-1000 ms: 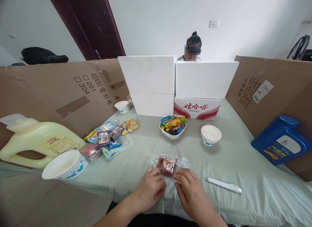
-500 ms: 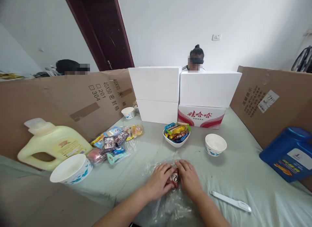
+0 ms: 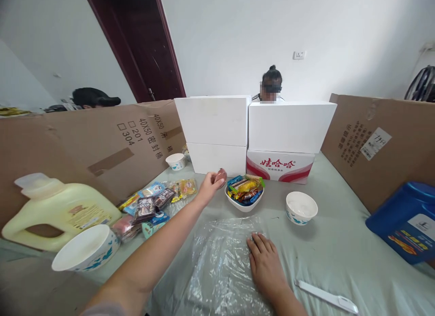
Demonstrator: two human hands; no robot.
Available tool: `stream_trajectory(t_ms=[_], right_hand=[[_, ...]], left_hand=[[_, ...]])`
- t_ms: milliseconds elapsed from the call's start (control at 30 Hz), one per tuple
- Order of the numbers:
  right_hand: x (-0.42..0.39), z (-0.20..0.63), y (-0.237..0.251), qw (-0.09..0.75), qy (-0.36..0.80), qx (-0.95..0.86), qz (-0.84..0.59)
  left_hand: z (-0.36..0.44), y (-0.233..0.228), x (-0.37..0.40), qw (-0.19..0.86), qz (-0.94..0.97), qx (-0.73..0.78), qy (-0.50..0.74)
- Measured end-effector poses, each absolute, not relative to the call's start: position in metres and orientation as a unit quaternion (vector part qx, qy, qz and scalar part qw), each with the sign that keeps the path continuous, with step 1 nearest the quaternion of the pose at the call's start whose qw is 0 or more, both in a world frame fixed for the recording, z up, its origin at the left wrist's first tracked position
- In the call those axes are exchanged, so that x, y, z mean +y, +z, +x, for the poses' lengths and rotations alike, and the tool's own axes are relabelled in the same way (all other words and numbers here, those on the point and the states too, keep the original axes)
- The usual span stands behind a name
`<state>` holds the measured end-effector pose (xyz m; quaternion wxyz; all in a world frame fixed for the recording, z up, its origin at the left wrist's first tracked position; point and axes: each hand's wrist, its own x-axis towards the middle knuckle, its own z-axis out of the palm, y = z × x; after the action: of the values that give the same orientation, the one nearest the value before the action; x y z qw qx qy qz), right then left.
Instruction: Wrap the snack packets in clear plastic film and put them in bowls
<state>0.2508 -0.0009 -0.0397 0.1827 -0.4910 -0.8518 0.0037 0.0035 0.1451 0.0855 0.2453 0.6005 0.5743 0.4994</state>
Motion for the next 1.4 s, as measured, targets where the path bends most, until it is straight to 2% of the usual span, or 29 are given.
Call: stream_trajectory(t_ms=[167,333,433,567,667,800,933,1067,1233,1400], right_hand=[[0.0,0.252,-0.04,0.197,0.019,-0.848,-0.491],[-0.001,0.253,-0.039,0.204,0.022,-0.847,-0.49],[-0.001,0.252,-0.035,0.189,0.029,-0.845,-0.499],[-0.001,0.247,-0.031,0.136,0.039,-0.834,-0.533],[-0.009,0.243,-0.034,0.108,0.047,-0.82,-0.56],[-0.032,0.255,-0.047,0.119,0.029,-0.787,-0.604],[-0.063,0.289,-0.045,0.172,0.009,-0.784,-0.597],[-0.096,0.322,-0.024,0.207,0.048,-0.844,-0.492],[-0.124,0.334,-0.03,0.144,0.042,-0.913,-0.38],[-0.129,0.331,-0.043,0.186,0.0,-0.913,-0.363]], left_hand=[[0.049,0.094,0.197,0.228,0.682,0.558,0.414],[0.064,0.085,0.196,0.197,0.725,0.544,0.374],[0.06,0.085,0.169,0.153,0.729,0.538,0.396],[0.066,0.067,0.09,0.119,0.765,0.49,0.401],[0.066,0.03,0.027,0.097,0.894,0.353,0.256],[0.028,-0.014,-0.011,0.072,0.881,0.44,0.16],[-0.026,-0.012,-0.027,0.052,0.829,0.504,0.236],[-0.052,0.01,-0.062,0.105,0.873,0.417,0.232],[-0.055,0.012,-0.093,0.158,0.908,0.369,0.125],[-0.052,0.008,-0.096,0.211,0.882,0.377,0.188]])
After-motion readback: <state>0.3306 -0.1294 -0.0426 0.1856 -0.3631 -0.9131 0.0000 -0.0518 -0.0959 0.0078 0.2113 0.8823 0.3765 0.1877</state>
